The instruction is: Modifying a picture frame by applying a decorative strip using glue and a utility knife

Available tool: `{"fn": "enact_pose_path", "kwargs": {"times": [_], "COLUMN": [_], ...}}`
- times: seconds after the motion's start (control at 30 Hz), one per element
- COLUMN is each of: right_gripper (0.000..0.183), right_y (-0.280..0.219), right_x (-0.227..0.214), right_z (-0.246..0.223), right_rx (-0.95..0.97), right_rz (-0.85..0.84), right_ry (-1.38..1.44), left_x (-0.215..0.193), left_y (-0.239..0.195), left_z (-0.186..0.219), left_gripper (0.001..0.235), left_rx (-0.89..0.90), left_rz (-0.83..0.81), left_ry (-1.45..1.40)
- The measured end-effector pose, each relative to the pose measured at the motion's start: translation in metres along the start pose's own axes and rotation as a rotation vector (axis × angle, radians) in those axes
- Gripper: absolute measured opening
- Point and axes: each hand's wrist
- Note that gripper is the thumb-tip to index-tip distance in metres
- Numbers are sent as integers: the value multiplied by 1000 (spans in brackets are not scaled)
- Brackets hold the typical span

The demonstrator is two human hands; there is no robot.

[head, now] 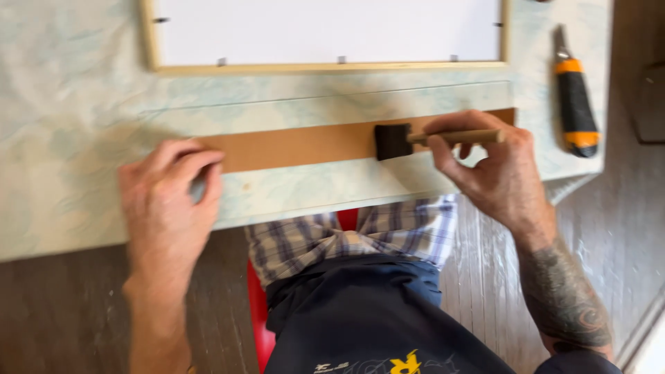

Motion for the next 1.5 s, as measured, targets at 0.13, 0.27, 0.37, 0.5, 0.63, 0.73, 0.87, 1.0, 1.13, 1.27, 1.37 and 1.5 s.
{"fn": "enact_pose_path", "kwargs": {"times": [0.13,0.27,0.37,0.5,0.63,0.73,0.87,1.0,1.13,1.27,1.37,1.5], "right_gripper": [8,7,7,7,5,4,34,62,26,27,25,32], "right_y": [-23,-41,-47,-51,-60,-76,-73,1,71,121,135,144], "right_x": [-39,-64,-76,-83,-97,-113,-120,-78,-28,32,57,82], "right_z": [37,68,85,92,96,103,120,38,-83,-107,-118,-130], "right_rx": [146,253,232,259,286,285,290,178,-337,-789,-846,-872], "right_rz": [142,231,245,257,295,398,298,75,-169,-460,-544,-563], "right_ry": [-88,-127,-122,-100,-74,16,20,46,-100,-326,-527,-538], "left_x": [-1,-1,-1,1,3,5,2,22,56,66,77,74], "left_y": [-3,-9,-10,-12,-13,-10,3,9,21,35,31,29], "left_z": [-4,-8,-11,-12,-11,-6,19,101,154,165,161,159], "left_gripper": [16,18,14,14,15,18,12,14,59,85,75,90], "left_rx": [25,-6,13,16,31,49,94,157,61,-67,-107,-97], "left_rz": [-11,-68,-60,-53,-57,-46,87,125,90,46,44,33], "left_ry": [16,116,100,106,220,304,194,288,15,239,225,265]}}
Point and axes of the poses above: each hand's wrist, its own y-axis towards the middle knuckle, its own x-axis out of the palm, z = x × y, and after that the axes turned 5 degrees about x, right-handed
